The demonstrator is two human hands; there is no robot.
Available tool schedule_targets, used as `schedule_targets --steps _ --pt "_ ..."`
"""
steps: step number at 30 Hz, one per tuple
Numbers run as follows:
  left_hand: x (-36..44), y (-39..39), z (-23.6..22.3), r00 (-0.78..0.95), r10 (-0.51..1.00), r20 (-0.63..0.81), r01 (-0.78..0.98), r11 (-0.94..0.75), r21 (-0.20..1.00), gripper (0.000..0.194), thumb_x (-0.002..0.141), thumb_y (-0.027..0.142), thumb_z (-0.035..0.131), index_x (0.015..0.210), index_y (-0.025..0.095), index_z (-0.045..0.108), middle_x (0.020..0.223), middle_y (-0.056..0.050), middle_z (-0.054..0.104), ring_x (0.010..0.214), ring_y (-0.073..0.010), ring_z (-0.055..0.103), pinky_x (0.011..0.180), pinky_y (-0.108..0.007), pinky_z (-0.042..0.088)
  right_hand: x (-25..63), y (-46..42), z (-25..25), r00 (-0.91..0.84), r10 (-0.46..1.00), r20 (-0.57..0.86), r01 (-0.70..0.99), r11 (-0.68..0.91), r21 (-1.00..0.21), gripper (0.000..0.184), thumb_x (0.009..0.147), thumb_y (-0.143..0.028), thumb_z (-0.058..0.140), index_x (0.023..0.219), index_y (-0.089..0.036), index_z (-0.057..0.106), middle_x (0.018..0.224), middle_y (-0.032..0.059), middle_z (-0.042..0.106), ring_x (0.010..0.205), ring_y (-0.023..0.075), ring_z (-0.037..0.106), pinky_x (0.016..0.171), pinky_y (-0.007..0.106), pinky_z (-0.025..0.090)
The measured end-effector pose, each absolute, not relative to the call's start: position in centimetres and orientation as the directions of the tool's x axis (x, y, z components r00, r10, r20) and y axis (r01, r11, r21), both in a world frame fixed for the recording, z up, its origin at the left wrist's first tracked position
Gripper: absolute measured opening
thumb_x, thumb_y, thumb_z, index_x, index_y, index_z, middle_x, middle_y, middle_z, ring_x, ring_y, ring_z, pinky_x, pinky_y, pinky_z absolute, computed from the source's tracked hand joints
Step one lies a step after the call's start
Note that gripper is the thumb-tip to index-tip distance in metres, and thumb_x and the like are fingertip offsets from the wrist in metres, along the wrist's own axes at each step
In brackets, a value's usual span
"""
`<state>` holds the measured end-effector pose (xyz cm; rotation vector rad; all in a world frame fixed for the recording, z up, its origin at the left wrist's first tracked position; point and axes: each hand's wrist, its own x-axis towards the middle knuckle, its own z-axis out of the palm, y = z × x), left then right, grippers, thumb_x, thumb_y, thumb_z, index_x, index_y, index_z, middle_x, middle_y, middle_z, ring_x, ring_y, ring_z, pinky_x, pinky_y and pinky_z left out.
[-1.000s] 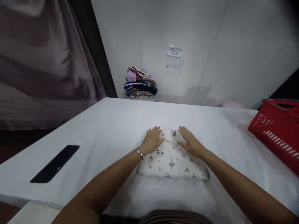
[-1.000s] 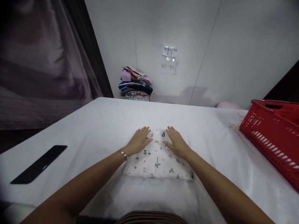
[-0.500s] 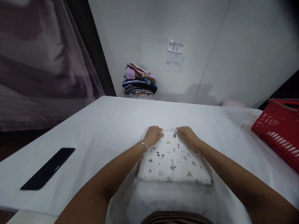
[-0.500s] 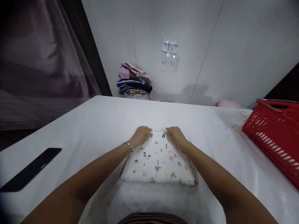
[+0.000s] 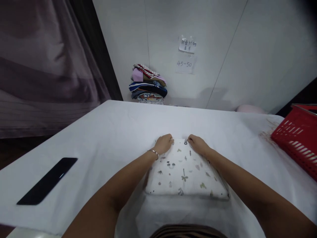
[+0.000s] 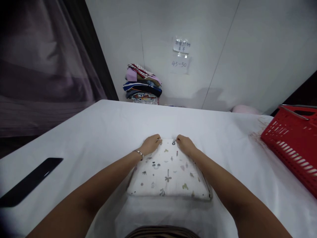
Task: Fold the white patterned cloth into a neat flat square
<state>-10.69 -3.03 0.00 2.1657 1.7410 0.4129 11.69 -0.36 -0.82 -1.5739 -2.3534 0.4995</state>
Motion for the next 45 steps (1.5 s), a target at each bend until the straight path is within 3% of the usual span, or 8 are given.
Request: schedule_targets --steps 7,13,22,25,28,31,37,45 --pt "-10.7 -3.1 -0.7 0.314 0.929 0.194 0.886 -0.361 0.291 0.028 0.092 0.028 0.033 0.089 0.018 0.059 0.094 -0.006 0.061 0.092 -0.019 0.055 0.081 -0.031 0.039 11.8 -0.6 -0.6 -0.458 0.874 0.163 0.806 0.486 -0.338 0.03 0.093 -0.031 0.034 0.092 -0.017 0.061 0.093 0.0086 0.062 0.09 0.019 0.054 0.079 0.028 0.038" --pt "-10.3 -2.5 -1.0 0.227 0.972 0.06 0.932 -0.235 0.276 0.031 0.091 0.025 0.031 0.083 0.018 0.061 0.09 -0.005 0.063 0.083 -0.0173 0.057 0.072 -0.029 0.041 11.4 -0.1 -1.0 -0.444 0.895 0.04 0.855 0.437 -0.279 0.033 0.093 -0.033 0.033 0.086 -0.017 0.061 0.089 0.008 0.064 0.083 0.0183 0.057 0.073 0.027 0.038" --pt "-10.1 -2.4 -0.5 0.136 0.991 -0.009 0.949 -0.128 0.29 0.036 0.09 0.028 0.033 0.082 0.019 0.067 0.094 -0.006 0.066 0.087 -0.0186 0.059 0.077 -0.031 0.042 11.4 -0.2 -1.6 -0.417 0.909 0.001 0.893 0.41 -0.187 0.047 0.095 -0.04 0.021 0.088 -0.017 0.062 0.092 0.0088 0.067 0.085 0.0202 0.059 0.072 0.029 0.038" --pt "-9.5 -3.0 -0.2 0.164 0.983 0.079 0.95 -0.179 0.256 0.035 0.09 0.029 0.033 0.099 0.019 0.065 0.106 -0.007 0.064 0.103 -0.0217 0.055 0.092 -0.037 0.037 11.3 -0.3 -1.5 -0.41 0.912 -0.006 0.898 0.402 -0.18 0.047 0.095 -0.039 0.021 0.091 -0.017 0.062 0.094 0.0091 0.067 0.087 0.0206 0.06 0.073 0.029 0.039" --pt "-9.0 -4.3 -0.7 0.309 0.929 0.205 0.915 -0.349 0.202 0.042 0.093 0.036 0.031 0.128 0.021 0.047 0.133 -0.006 0.05 0.127 -0.0231 0.037 0.107 -0.045 0.021 11.0 -0.3 -1.1 -0.41 0.912 0.011 0.896 0.406 -0.181 0.046 0.095 -0.037 0.022 0.095 -0.017 0.063 0.099 0.01 0.067 0.093 0.021 0.059 0.077 0.03 0.04" --pt "-8.7 -5.3 -1.6 0.372 0.918 0.137 0.903 -0.392 0.176 0.048 0.092 0.041 0.03 0.134 0.019 0.039 0.141 -0.006 0.042 0.131 -0.0236 0.031 0.109 -0.046 0.017 10.8 -0.5 -0.6 -0.393 0.919 0.003 0.902 0.386 -0.195 0.044 0.095 -0.037 0.024 0.098 -0.017 0.064 0.102 0.0106 0.066 0.096 0.0207 0.059 0.081 0.03 0.039" --pt "-8.8 -5.2 -2.3 0.357 0.917 0.178 0.912 -0.384 0.148 0.046 0.093 0.043 0.028 0.131 0.021 0.042 0.127 -0.007 0.055 0.118 -0.0225 0.046 0.106 -0.045 0.022 11.6 -2.7 -1.1 -0.417 0.9 0.127 0.876 0.435 -0.208 0.052 0.092 -0.046 0.032 0.133 -0.015 0.041 0.137 0.0132 0.045 0.129 0.0248 0.034 0.105 0.041 0.018" --pt "-8.8 -5.3 -2.0 0.363 0.91 0.201 0.909 -0.394 0.137 0.045 0.093 0.04 0.029 0.131 0.021 0.042 0.13 -0.008 0.053 0.12 -0.0218 0.043 0.107 -0.043 0.02 12.9 -4.5 -1.5 -0.395 0.917 0.06 0.88 0.397 -0.26 0.07 0.09 -0.058 0.023 0.14 -0.01 0.031 0.147 0.0155 0.03 0.137 0.0263 0.02 0.109 0.042 0.011"
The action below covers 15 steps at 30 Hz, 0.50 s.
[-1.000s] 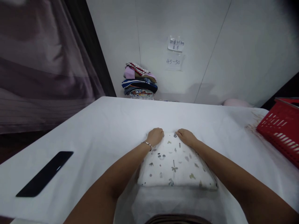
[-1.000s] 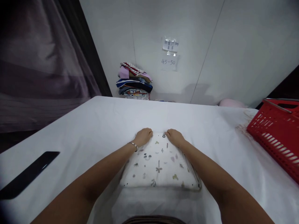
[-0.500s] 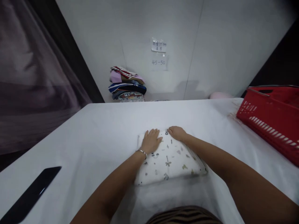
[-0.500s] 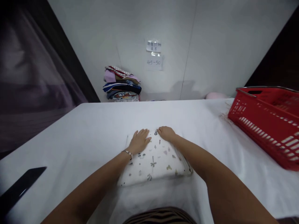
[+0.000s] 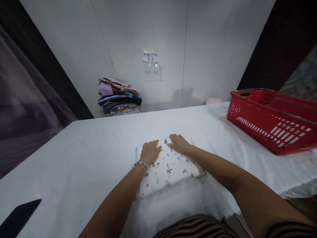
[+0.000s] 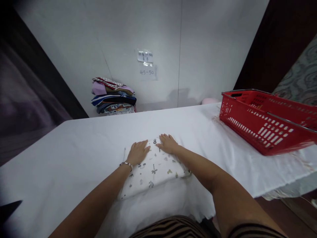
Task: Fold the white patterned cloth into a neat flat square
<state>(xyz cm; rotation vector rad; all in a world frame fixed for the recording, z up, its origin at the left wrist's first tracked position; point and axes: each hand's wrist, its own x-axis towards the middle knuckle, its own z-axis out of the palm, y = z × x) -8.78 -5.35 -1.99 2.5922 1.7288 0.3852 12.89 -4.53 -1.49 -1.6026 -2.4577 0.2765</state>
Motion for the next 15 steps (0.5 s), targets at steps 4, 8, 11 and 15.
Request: schedule_targets --steps 4,8,11,15 --pt "-8.7 -5.3 -1.8 0.368 0.912 0.183 0.906 -0.396 0.15 0.046 0.092 0.041 0.029 0.132 0.02 0.042 0.133 -0.009 0.051 0.123 -0.0224 0.041 0.108 -0.043 0.018 14.3 -5.5 -1.4 -0.292 0.956 0.01 0.916 0.282 -0.287 0.077 0.087 -0.063 0.023 0.145 -0.012 0.021 0.152 0.013 0.015 0.14 0.0261 0.007 0.109 0.045 0.007" --pt "-8.8 -5.0 -1.7 0.368 0.915 0.164 0.909 -0.391 0.144 0.048 0.092 0.041 0.028 0.132 0.02 0.042 0.135 -0.009 0.049 0.124 -0.0237 0.041 0.107 -0.044 0.019 15.2 -6.0 -0.7 -0.288 0.956 -0.056 0.914 0.257 -0.313 0.074 0.088 -0.061 0.024 0.144 -0.014 0.022 0.152 0.0112 0.015 0.139 0.0258 0.007 0.109 0.048 0.009" --pt "-8.9 -4.7 -1.7 0.381 0.911 0.156 0.906 -0.402 0.135 0.05 0.091 0.042 0.027 0.133 0.019 0.042 0.135 -0.008 0.048 0.125 -0.0237 0.04 0.107 -0.044 0.019 15.0 -6.9 0.2 -0.287 0.957 -0.034 0.917 0.264 -0.297 0.073 0.088 -0.06 0.027 0.142 -0.012 0.026 0.151 0.0147 0.017 0.139 0.0275 0.01 0.109 0.049 0.009" --pt "-9.0 -4.4 -1.8 0.378 0.912 0.158 0.909 -0.398 0.122 0.054 0.09 0.043 0.025 0.134 0.016 0.041 0.136 -0.009 0.048 0.125 -0.0243 0.04 0.107 -0.045 0.02 15.0 -9.1 0.2 -0.316 0.948 0.042 0.905 0.315 -0.287 0.074 0.087 -0.063 0.027 0.144 -0.015 0.023 0.152 0.0119 0.014 0.14 0.0247 0.005 0.11 0.048 0.005"
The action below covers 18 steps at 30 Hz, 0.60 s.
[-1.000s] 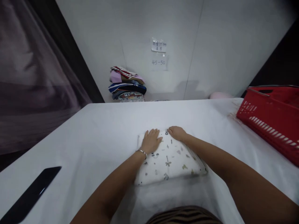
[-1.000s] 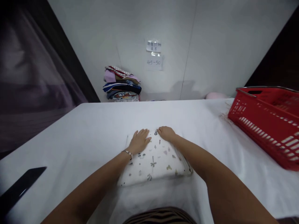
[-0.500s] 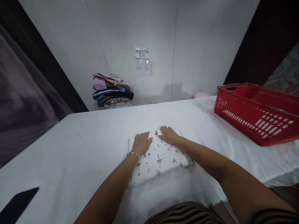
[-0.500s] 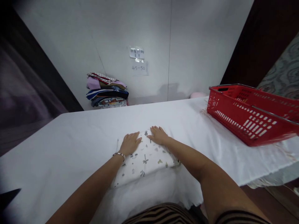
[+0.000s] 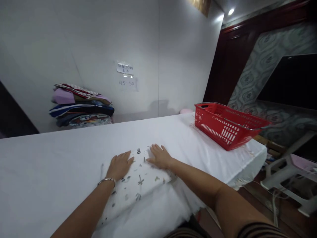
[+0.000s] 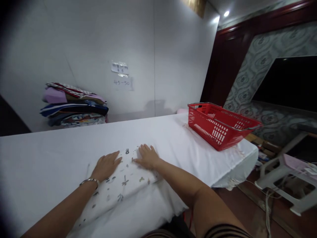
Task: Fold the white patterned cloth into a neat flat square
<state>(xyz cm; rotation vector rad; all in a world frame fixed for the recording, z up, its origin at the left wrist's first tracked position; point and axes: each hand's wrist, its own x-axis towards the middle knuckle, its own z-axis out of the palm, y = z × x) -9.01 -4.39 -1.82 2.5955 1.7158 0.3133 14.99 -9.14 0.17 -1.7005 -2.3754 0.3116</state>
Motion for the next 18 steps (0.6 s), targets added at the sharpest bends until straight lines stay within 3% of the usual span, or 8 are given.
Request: schedule_targets --steps 6,9,12,16,18 --pt "-9.1 -4.3 -1.6 0.382 0.917 0.115 0.913 -0.394 0.107 0.055 0.09 0.044 0.024 0.136 0.017 0.039 0.139 -0.008 0.045 0.128 -0.0227 0.037 0.108 -0.044 0.02 15.2 -11.3 1.4 -0.326 0.944 -0.048 0.89 0.29 -0.352 0.07 0.088 -0.06 0.03 0.141 -0.014 0.03 0.151 0.0145 0.019 0.139 0.0278 0.011 0.108 0.054 0.012" --pt "-8.9 -4.3 -1.0 0.371 0.926 0.074 0.922 -0.376 0.095 0.056 0.09 0.043 0.024 0.138 0.017 0.036 0.144 -0.007 0.037 0.133 -0.023 0.03 0.109 -0.045 0.018 14.4 -12.8 2.8 -0.32 0.947 0.025 0.88 0.307 -0.364 0.069 0.089 -0.06 0.028 0.141 -0.015 0.029 0.15 0.0143 0.019 0.139 0.0269 0.009 0.109 0.052 0.009" --pt "-8.9 -4.8 -0.2 0.338 0.938 0.075 0.935 -0.343 0.084 0.061 0.089 0.044 0.025 0.142 0.014 0.029 0.148 -0.008 0.028 0.138 -0.0241 0.019 0.11 -0.048 0.013 13.9 -15.1 2.7 -0.391 0.915 0.105 0.856 0.403 -0.323 0.068 0.089 -0.061 0.028 0.141 -0.017 0.029 0.15 0.0128 0.023 0.139 0.0261 0.011 0.11 0.05 0.009" --pt "-10.3 -6.6 -0.2 0.338 0.933 0.126 0.937 -0.346 0.043 0.062 0.088 0.047 0.026 0.142 0.018 0.029 0.15 -0.007 0.022 0.139 -0.0253 0.011 0.109 -0.052 0.01 14.1 -16.9 1.0 -0.408 0.909 0.081 0.873 0.414 -0.259 0.066 0.088 -0.06 0.031 0.136 -0.014 0.039 0.145 0.0149 0.033 0.135 0.0285 0.024 0.109 0.049 0.013" --pt "-11.3 -7.5 -0.9 0.337 0.939 0.063 0.941 -0.339 0.018 0.061 0.086 0.047 0.028 0.142 0.021 0.031 0.15 -0.005 0.019 0.139 -0.0263 0.011 0.108 -0.054 0.011 14.2 -17.1 0.3 -0.406 0.908 0.1 0.874 0.418 -0.25 0.067 0.088 -0.061 0.03 0.136 -0.014 0.038 0.145 0.015 0.033 0.135 0.0288 0.024 0.11 0.049 0.013"
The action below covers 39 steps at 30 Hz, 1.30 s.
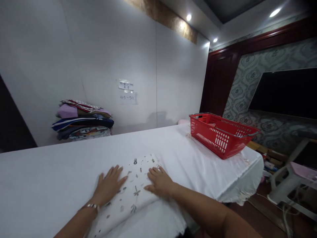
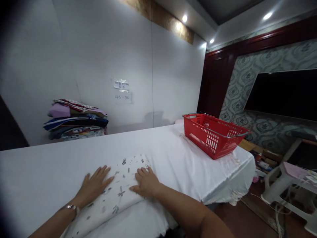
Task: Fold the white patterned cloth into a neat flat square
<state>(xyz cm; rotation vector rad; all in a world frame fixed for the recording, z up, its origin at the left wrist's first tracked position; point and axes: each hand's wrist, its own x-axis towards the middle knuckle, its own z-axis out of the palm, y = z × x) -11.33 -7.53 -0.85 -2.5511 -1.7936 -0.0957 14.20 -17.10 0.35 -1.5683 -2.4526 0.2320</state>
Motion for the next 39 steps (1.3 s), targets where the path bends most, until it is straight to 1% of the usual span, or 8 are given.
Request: schedule_targets --steps 10,16,20,23,25,28,35,39 --pt "-12.3 -8.3 -0.2 0.268 0.963 -0.034 0.953 -0.26 0.152 0.063 0.087 0.051 0.023 0.144 0.023 0.023 0.152 -0.001 0.014 0.14 -0.0221 0.007 0.111 -0.048 0.008 14.0 -16.9 0.4 -0.424 0.9 0.1 0.867 0.435 -0.243 0.069 0.088 -0.062 0.028 0.137 -0.014 0.038 0.146 0.0146 0.032 0.135 0.0286 0.024 0.11 0.049 0.015" --pt "-14.6 -10.9 -1.9 0.196 0.981 0.0 0.962 -0.192 0.193 0.065 0.086 0.052 0.031 0.143 0.022 0.027 0.151 -0.005 0.017 0.139 -0.0277 0.009 0.108 -0.055 0.014 15.3 -18.2 -0.8 -0.345 0.916 0.207 0.893 0.388 -0.227 0.064 0.089 -0.057 0.033 0.136 -0.015 0.042 0.145 0.0146 0.034 0.136 0.0297 0.022 0.11 0.052 0.013" --pt "-14.9 -12.7 -2.4 0.162 0.987 -0.006 0.944 -0.154 0.291 0.059 0.089 0.047 0.031 0.142 0.021 0.03 0.151 -0.006 0.018 0.139 -0.0263 0.012 0.108 -0.054 0.016 16.6 -18.5 -2.7 -0.343 0.913 0.22 0.861 0.399 -0.315 0.058 0.089 -0.05 0.038 0.133 -0.012 0.046 0.143 0.0151 0.036 0.136 0.0286 0.023 0.108 0.048 0.024" --pt "-14.8 -13.6 -1.7 0.103 0.99 0.094 0.898 -0.133 0.418 0.052 0.089 0.044 0.038 0.132 0.017 0.044 0.148 -0.009 0.029 0.136 -0.0223 0.024 0.108 -0.04 0.024 17.6 -18.6 -3.8 -0.309 0.913 0.265 0.773 0.404 -0.49 0.055 0.089 -0.051 0.037 0.128 -0.015 0.052 0.143 0.0114 0.037 0.136 0.0261 0.024 0.109 0.049 0.023" --pt "-15.0 -14.5 -1.2 0.001 0.99 0.142 0.868 -0.071 0.491 0.049 0.089 0.043 0.039 0.128 0.015 0.048 0.141 -0.011 0.04 0.128 -0.0197 0.039 0.104 -0.031 0.032 18.5 -18.7 -4.3 -0.161 0.943 0.29 0.706 0.315 -0.634 0.054 0.087 -0.053 0.038 0.128 -0.02 0.052 0.146 0.007 0.033 0.136 0.0245 0.024 0.11 0.048 0.023" --pt "-15.3 -16.3 -0.5 -0.144 0.987 0.071 0.823 0.079 0.563 0.047 0.087 0.041 0.041 0.126 0.014 0.048 0.124 -0.011 0.057 0.105 -0.0184 0.057 0.09 -0.028 0.042 19.9 -19.0 -4.7 0.026 0.987 0.159 0.608 0.111 -0.786 0.058 0.082 -0.054 0.046 0.127 -0.019 0.052 0.142 0.0083 0.039 0.13 0.0256 0.036 0.109 0.044 0.029" --pt "-15.0 -18.3 0.1 -0.199 0.966 -0.164 0.75 0.258 0.609 0.051 0.081 0.042 0.052 0.124 0.013 0.046 0.096 -0.01 0.067 0.088 -0.0208 0.063 0.074 -0.027 0.045 20.2 -17.6 -5.0 0.042 0.995 0.089 0.602 0.046 -0.797 0.061 0.073 -0.048 0.056 0.128 -0.022 0.052 0.133 0.0085 0.051 0.123 0.0313 0.045 0.104 0.048 0.034" --pt "-13.5 -19.5 -0.7 -0.187 0.96 -0.208 0.583 0.279 0.763 0.054 0.078 0.041 0.058 0.122 0.014 0.044 0.094 -0.009 0.067 0.079 -0.0192 0.064 0.067 -0.026 0.048 21.7 -16.3 -4.1 0.04 0.994 0.098 0.569 0.058 -0.82 0.062 0.07 -0.039 0.055 0.128 -0.017 0.052 0.13 0.0083 0.054 0.121 0.0298 0.048 0.101 0.042 0.038"
